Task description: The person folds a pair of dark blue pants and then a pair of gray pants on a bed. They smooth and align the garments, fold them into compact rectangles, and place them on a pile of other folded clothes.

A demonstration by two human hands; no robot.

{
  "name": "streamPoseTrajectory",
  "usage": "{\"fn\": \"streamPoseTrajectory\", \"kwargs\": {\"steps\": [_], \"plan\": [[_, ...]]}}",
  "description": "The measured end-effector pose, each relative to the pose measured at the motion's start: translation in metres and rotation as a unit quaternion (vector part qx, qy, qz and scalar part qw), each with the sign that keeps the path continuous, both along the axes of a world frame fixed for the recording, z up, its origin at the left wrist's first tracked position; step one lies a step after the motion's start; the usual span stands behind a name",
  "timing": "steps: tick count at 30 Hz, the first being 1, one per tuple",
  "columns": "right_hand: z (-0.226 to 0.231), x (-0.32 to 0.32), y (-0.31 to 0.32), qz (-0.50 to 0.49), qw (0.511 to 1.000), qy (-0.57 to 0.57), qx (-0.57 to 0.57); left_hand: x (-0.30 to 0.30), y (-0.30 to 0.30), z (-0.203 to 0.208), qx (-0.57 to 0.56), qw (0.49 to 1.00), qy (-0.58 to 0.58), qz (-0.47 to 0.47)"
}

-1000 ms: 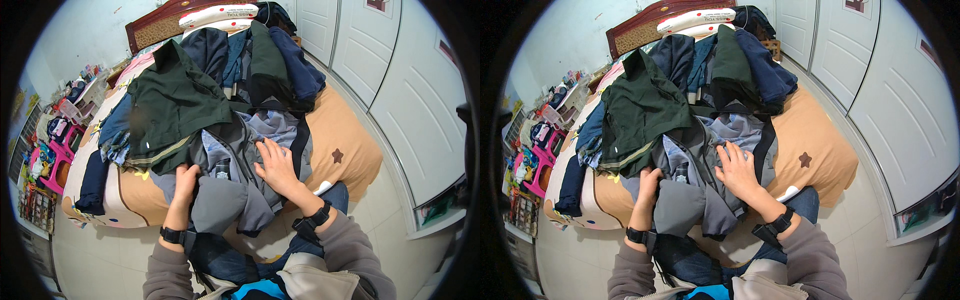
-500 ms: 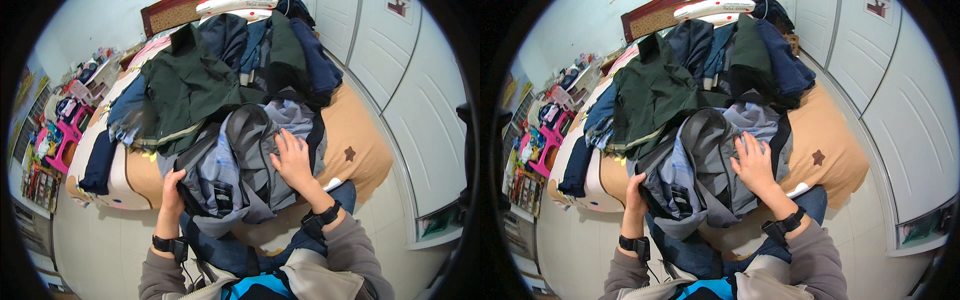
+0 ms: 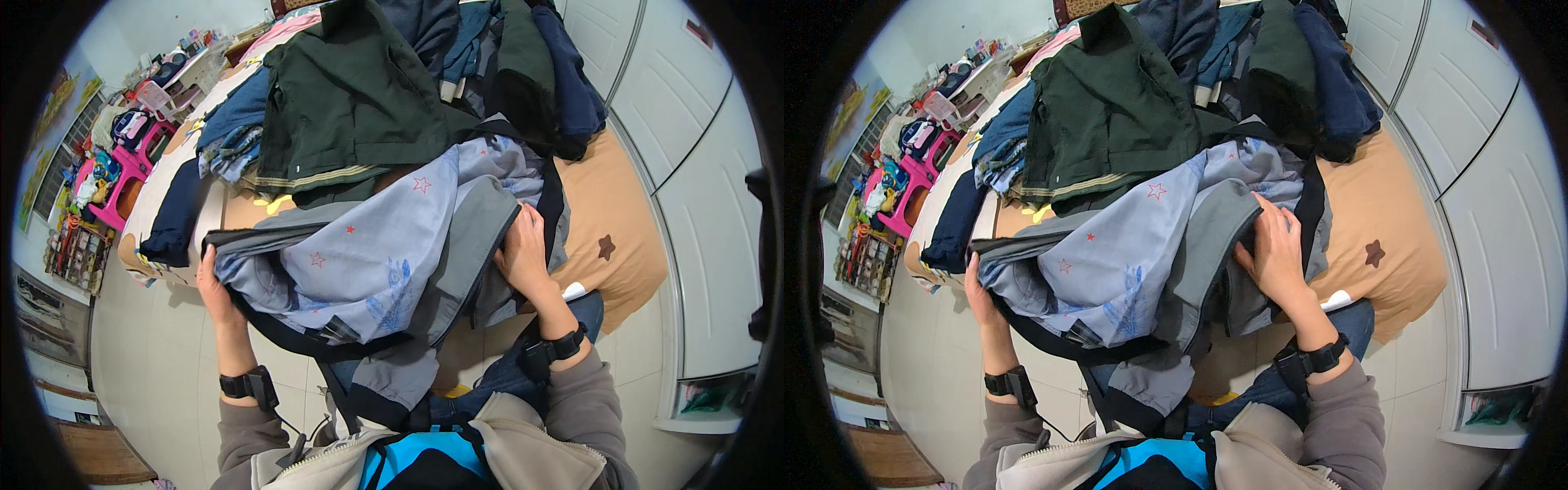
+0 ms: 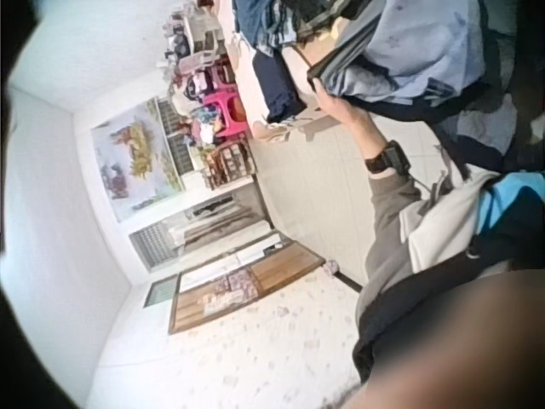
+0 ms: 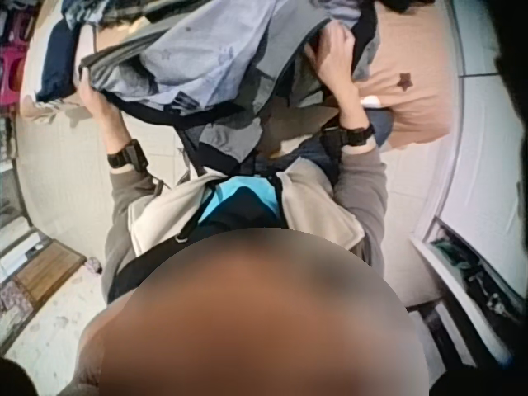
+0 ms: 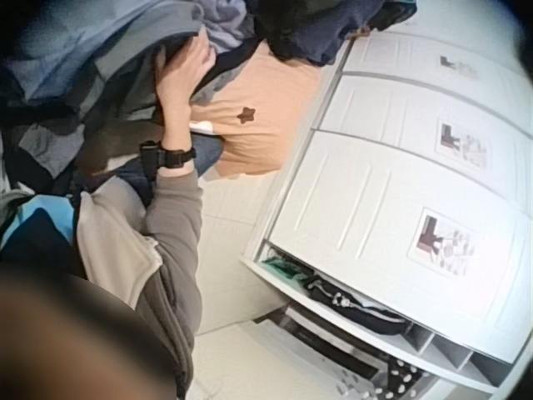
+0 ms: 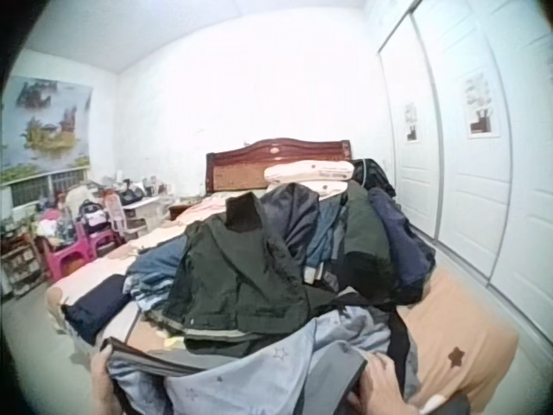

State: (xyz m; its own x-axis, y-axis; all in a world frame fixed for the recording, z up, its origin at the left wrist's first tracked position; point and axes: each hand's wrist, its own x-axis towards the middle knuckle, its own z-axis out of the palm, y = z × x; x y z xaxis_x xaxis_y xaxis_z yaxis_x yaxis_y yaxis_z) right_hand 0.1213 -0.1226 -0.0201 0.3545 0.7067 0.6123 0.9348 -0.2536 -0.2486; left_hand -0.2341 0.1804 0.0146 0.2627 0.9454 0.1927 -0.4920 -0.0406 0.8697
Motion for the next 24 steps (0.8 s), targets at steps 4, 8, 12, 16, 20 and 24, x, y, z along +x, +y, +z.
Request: {"fn": "streamPoseTrajectory", "kwargs": {"steps": [4,8,12,16,20,24], "plan": [[0.003,0.002,-0.005,0.026,0.997,0.063,0.029,0.007,0.010,-0.003,-0.052,0.987,0.109,0.104],[0.009,0.008,-0.008,0.047,0.992,0.119,0.009,0.010,0.018,0.003,-0.031,0.990,0.097,0.093],[0.022,0.021,0.003,0.192,0.937,0.268,0.116,0.011,0.012,0.004,0.022,0.987,0.156,0.002],[0.042,0.041,0.019,0.131,0.966,0.165,0.149,0.013,0.002,0.004,0.091,0.979,0.182,-0.017],[0.052,0.063,0.041,0.037,0.995,-0.022,0.088,0.013,-0.005,0.016,0.142,0.966,0.217,-0.011],[0.047,0.086,0.055,-0.041,0.994,-0.032,0.098,0.014,-0.014,0.029,0.177,0.956,0.234,-0.007]]}}
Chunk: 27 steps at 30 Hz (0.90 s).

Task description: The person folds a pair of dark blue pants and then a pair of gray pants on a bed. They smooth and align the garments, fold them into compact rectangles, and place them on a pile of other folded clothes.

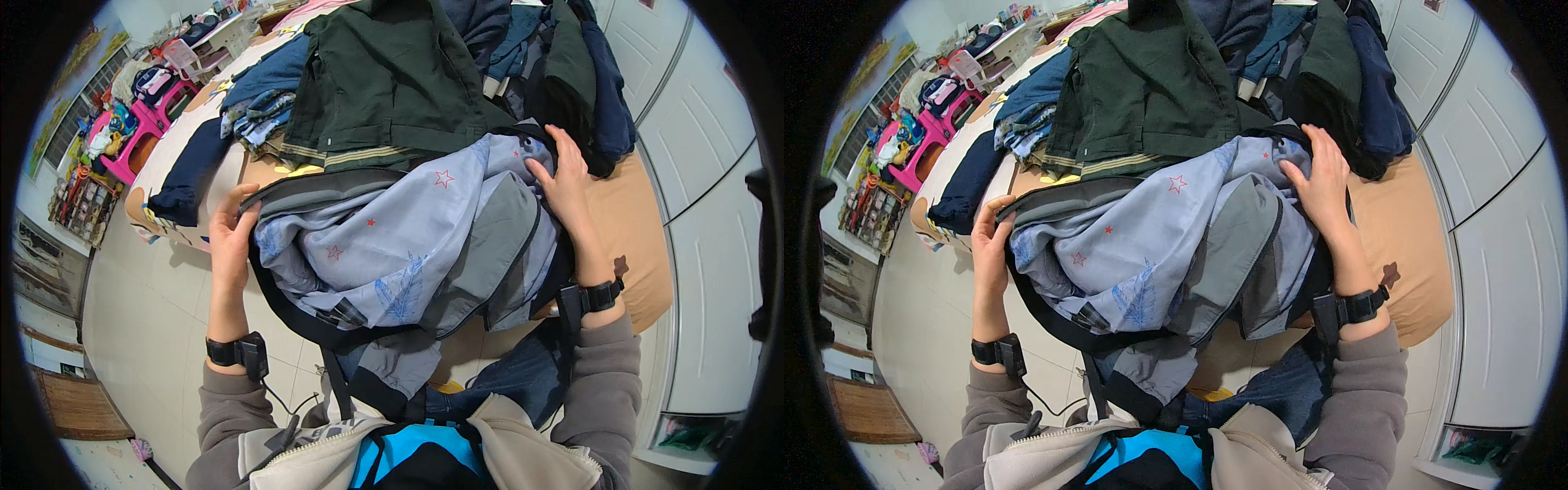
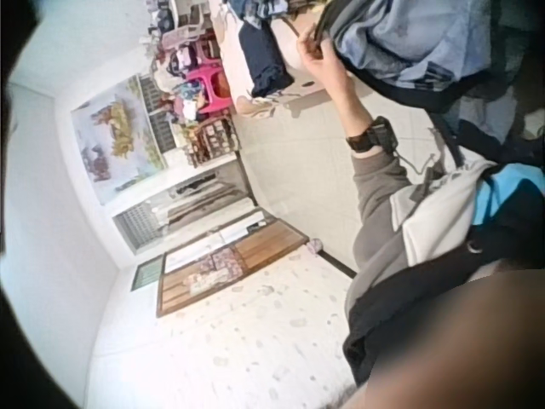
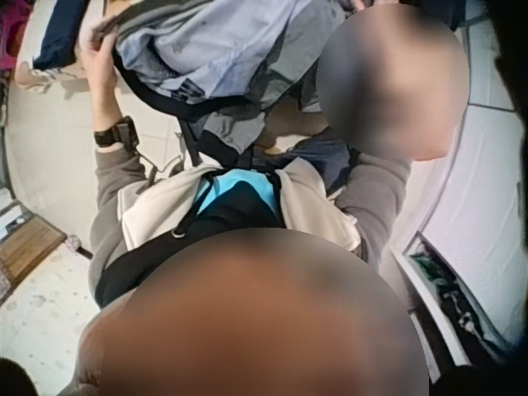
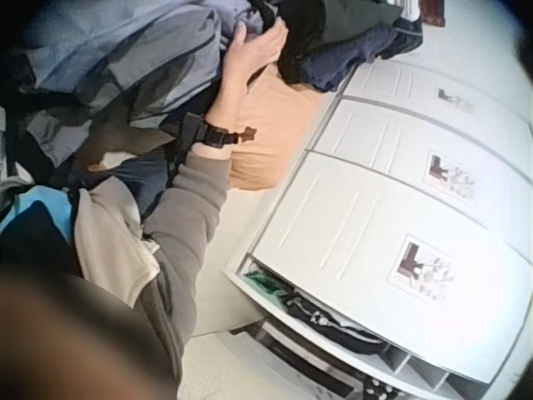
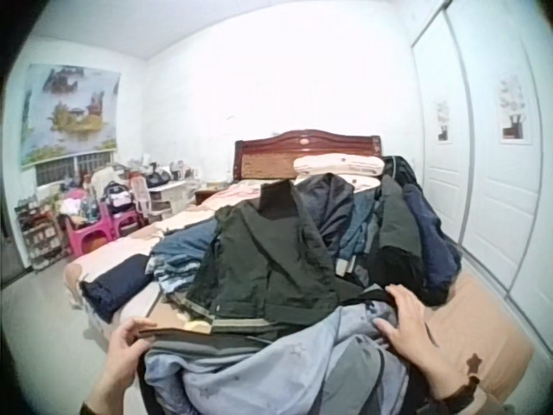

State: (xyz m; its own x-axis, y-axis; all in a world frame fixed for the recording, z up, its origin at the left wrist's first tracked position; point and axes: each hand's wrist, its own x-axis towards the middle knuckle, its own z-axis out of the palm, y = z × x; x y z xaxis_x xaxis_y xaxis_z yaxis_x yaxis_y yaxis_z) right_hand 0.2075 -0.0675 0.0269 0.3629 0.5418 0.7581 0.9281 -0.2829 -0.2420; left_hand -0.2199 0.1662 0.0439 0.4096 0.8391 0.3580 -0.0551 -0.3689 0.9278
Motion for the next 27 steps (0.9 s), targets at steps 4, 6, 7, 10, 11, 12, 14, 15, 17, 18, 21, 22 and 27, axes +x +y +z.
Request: {"fn": "streamPoseTrajectory", "kwargs": {"steps": [4,6,7,10,11,12,14,15,17,18,21,22,27], "plan": [[-0.013,0.011,-0.004,0.040,0.991,0.114,-0.053,-0.001,-0.003,0.006,-0.019,1.000,-0.002,-0.021],[-0.020,0.014,-0.008,0.052,0.984,0.168,-0.034,-0.002,-0.002,0.004,-0.040,0.999,0.010,-0.023],[-0.023,0.016,-0.010,0.055,0.983,0.176,-0.020,-0.003,-0.002,0.002,-0.035,0.999,0.010,-0.037],[-0.030,0.023,-0.016,0.041,0.969,0.244,-0.004,-0.005,-0.001,-0.004,-0.036,0.999,0.004,-0.025],[-0.031,0.026,-0.020,0.030,0.975,0.216,-0.035,-0.005,0.000,-0.007,-0.027,0.999,0.004,-0.021],[-0.031,0.029,-0.023,0.034,0.976,0.216,-0.002,-0.006,0.000,-0.008,-0.034,0.999,-0.021,0.010],[-0.027,0.033,-0.032,0.015,0.974,0.207,0.088,-0.008,0.003,-0.008,-0.073,0.990,-0.075,0.096],[-0.022,0.037,-0.040,-0.022,0.977,0.177,0.119,-0.011,0.007,-0.006,-0.013,0.991,-0.082,0.107],[-0.010,0.044,-0.054,-0.018,0.964,0.159,0.211,-0.018,0.013,-0.004,0.046,0.983,-0.149,0.095],[-0.004,0.048,-0.062,-0.039,0.961,0.132,0.241,-0.022,0.017,-0.004,0.043,0.977,-0.186,0.090],[-0.001,0.057,-0.081,-0.066,0.942,0.178,0.278,-0.026,0.032,-0.011,0.013,0.971,-0.198,0.136],[-0.005,0.059,-0.087,-0.094,0.942,0.176,0.270,-0.026,0.038,-0.016,0.007,0.970,-0.206,0.127],[-0.025,0.056,-0.110,-0.094,0.972,0.179,0.122,-0.033,0.054,-0.035,-0.152,0.961,-0.178,0.148]]}}
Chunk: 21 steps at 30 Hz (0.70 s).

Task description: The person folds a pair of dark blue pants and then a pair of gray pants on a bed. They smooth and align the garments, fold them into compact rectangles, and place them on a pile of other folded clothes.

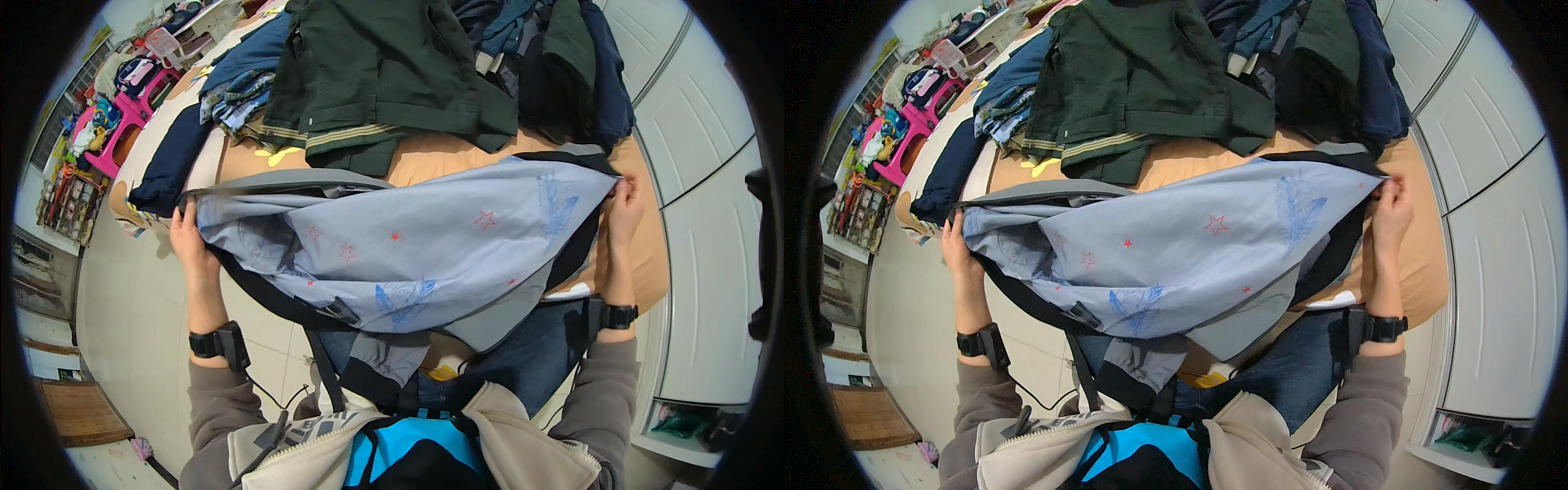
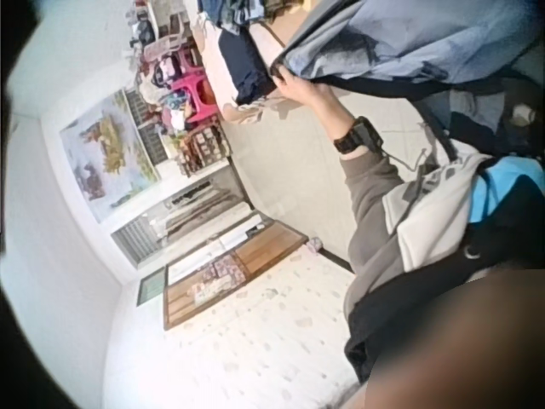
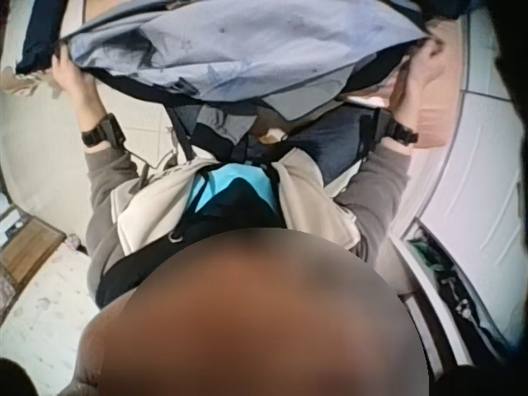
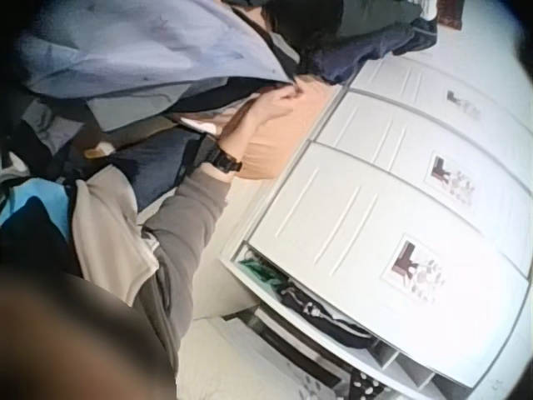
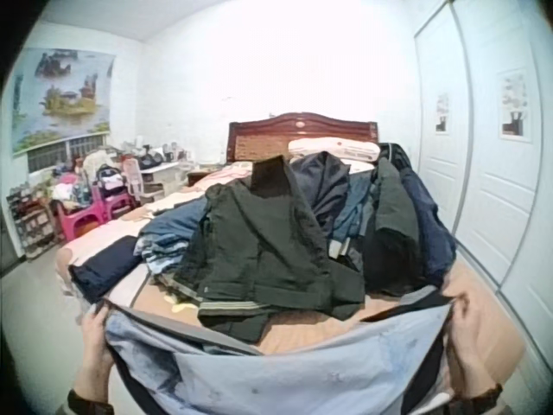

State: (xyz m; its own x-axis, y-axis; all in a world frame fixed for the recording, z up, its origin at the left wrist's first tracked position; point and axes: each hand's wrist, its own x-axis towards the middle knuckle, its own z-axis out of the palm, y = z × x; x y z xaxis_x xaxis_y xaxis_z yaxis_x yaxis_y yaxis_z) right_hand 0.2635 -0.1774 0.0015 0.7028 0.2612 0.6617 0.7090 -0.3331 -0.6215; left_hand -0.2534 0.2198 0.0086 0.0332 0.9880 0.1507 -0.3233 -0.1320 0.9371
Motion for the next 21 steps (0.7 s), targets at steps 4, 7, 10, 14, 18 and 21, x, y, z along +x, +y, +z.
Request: {"fn": "streamPoseTrajectory", "kwargs": {"steps": [4,7,10,14,18,21], "plan": [[0.021,-0.036,-0.003,0.017,0.993,-0.096,-0.070,-0.015,-0.023,-0.019,-0.143,0.978,0.128,-0.079],[0.051,-0.079,0.008,0.163,0.983,-0.084,-0.027,-0.033,-0.058,-0.040,-0.160,0.953,0.156,-0.204],[0.067,-0.105,0.036,0.301,0.926,-0.151,-0.173,-0.057,-0.093,-0.059,-0.265,0.900,0.209,-0.275],[0.059,-0.116,0.078,0.303,0.871,-0.219,-0.319,-0.069,-0.121,-0.080,-0.166,0.873,0.308,-0.339],[0.045,-0.125,0.101,0.304,0.870,-0.166,-0.351,-0.057,-0.116,-0.083,-0.193,0.943,0.109,-0.247],[0.048,-0.151,0.081,0.267,0.887,-0.289,-0.241,-0.057,-0.097,-0.056,-0.181,0.961,0.007,-0.208]]}}
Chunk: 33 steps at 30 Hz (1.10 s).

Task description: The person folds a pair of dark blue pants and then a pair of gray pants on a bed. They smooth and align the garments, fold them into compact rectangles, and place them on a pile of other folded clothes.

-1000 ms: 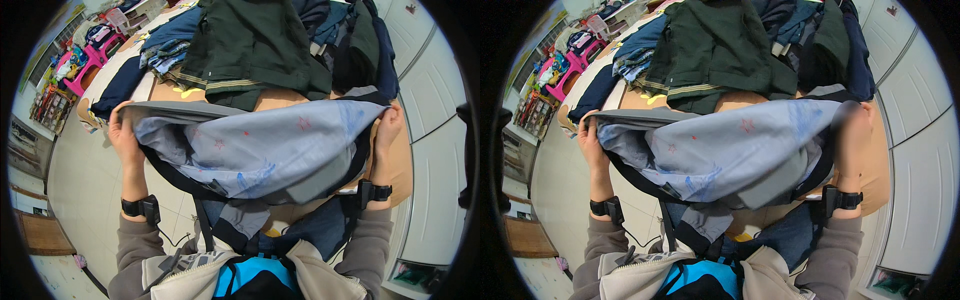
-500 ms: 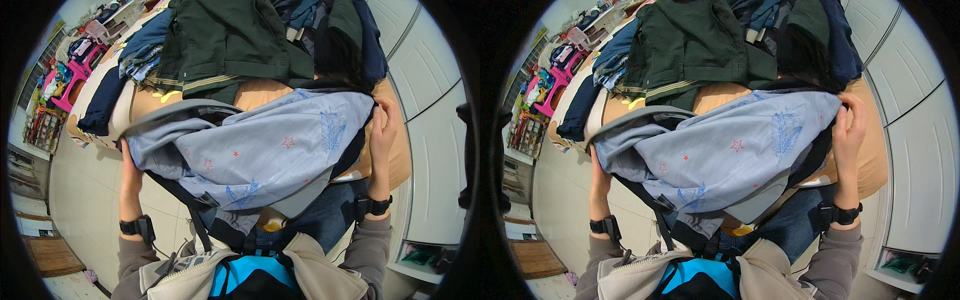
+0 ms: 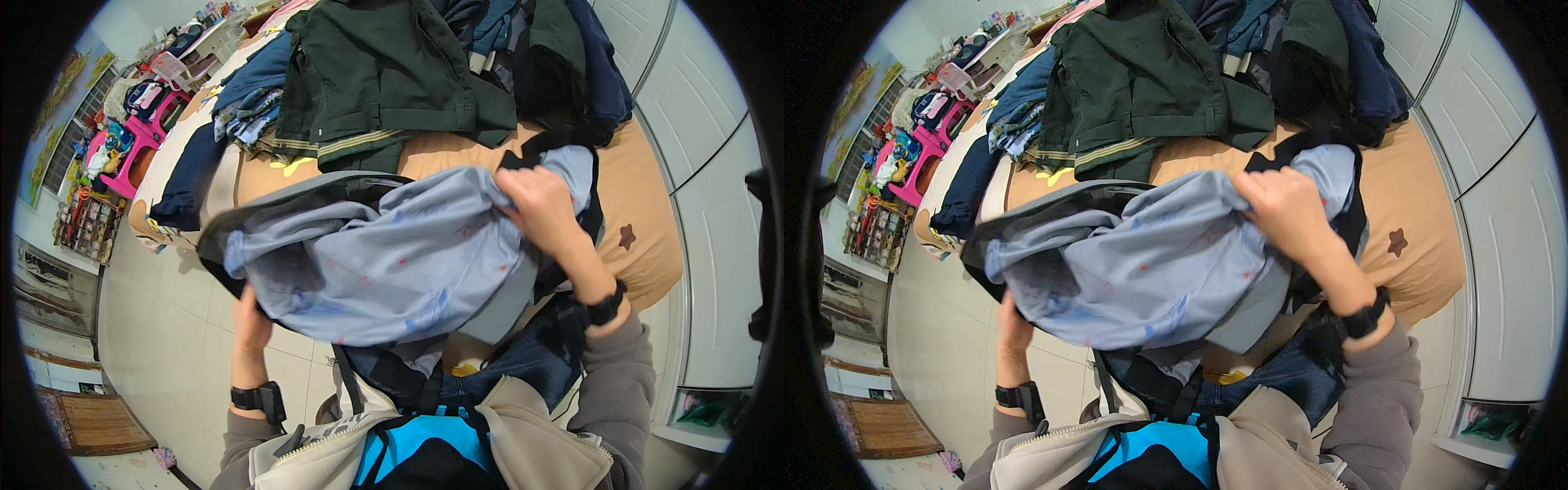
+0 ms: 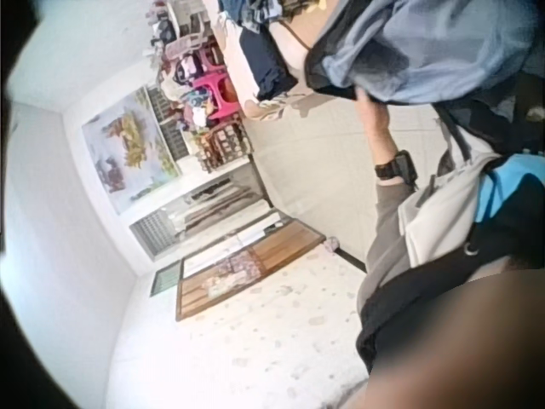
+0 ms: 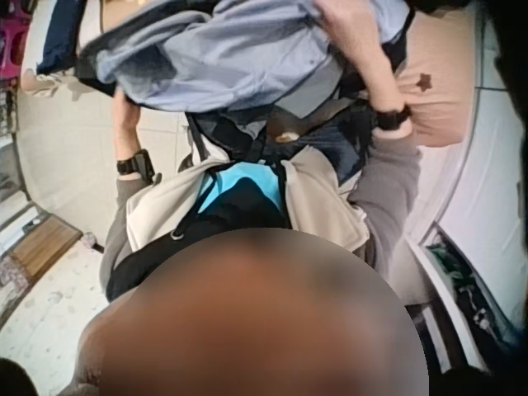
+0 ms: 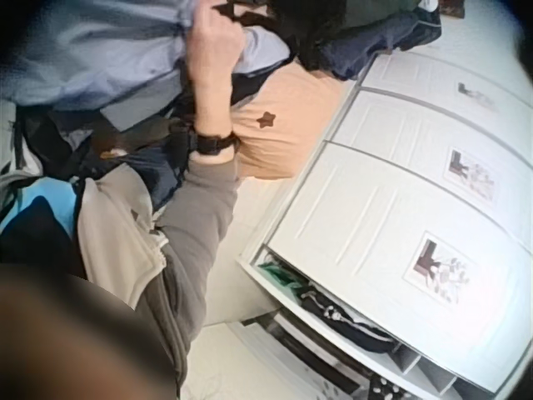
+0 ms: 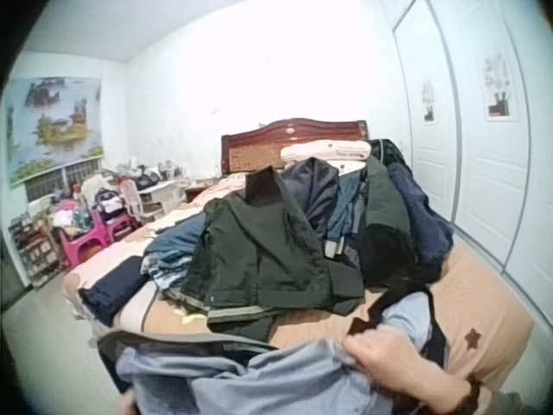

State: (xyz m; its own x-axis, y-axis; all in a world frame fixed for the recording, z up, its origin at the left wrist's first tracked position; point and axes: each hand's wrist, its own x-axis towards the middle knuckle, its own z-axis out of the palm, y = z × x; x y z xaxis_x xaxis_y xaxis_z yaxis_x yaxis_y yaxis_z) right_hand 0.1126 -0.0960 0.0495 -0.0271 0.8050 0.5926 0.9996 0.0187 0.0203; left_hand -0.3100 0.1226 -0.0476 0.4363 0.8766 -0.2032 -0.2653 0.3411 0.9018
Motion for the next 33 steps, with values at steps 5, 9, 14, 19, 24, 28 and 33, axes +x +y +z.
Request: {"fn": "streamPoseTrajectory", "kwargs": {"steps": [5,9,14,19,24,28,33], "plan": [[-0.010,-0.087,-0.049,0.324,0.925,0.198,0.031,0.008,0.018,0.057,0.096,0.985,-0.141,0.007],[-0.065,-0.166,-0.032,0.452,0.723,0.464,-0.240,0.028,0.019,0.071,0.167,0.975,-0.148,0.008],[-0.113,-0.178,-0.016,0.361,0.636,0.627,-0.269,0.013,0.024,0.079,0.476,0.869,0.131,0.036],[-0.114,-0.134,-0.029,0.126,0.890,0.433,0.062,-0.018,0.025,0.064,0.411,0.895,0.098,0.143],[-0.168,-0.106,-0.020,0.078,0.851,0.483,-0.192,-0.054,0.035,0.038,0.421,0.904,0.063,0.035],[-0.218,-0.121,-0.012,0.025,0.551,0.753,-0.358,-0.074,0.035,0.018,0.149,0.983,0.108,-0.008],[-0.158,-0.112,-0.036,0.130,0.782,0.549,-0.263,-0.086,0.029,0.022,0.246,0.873,0.354,-0.227]]}}
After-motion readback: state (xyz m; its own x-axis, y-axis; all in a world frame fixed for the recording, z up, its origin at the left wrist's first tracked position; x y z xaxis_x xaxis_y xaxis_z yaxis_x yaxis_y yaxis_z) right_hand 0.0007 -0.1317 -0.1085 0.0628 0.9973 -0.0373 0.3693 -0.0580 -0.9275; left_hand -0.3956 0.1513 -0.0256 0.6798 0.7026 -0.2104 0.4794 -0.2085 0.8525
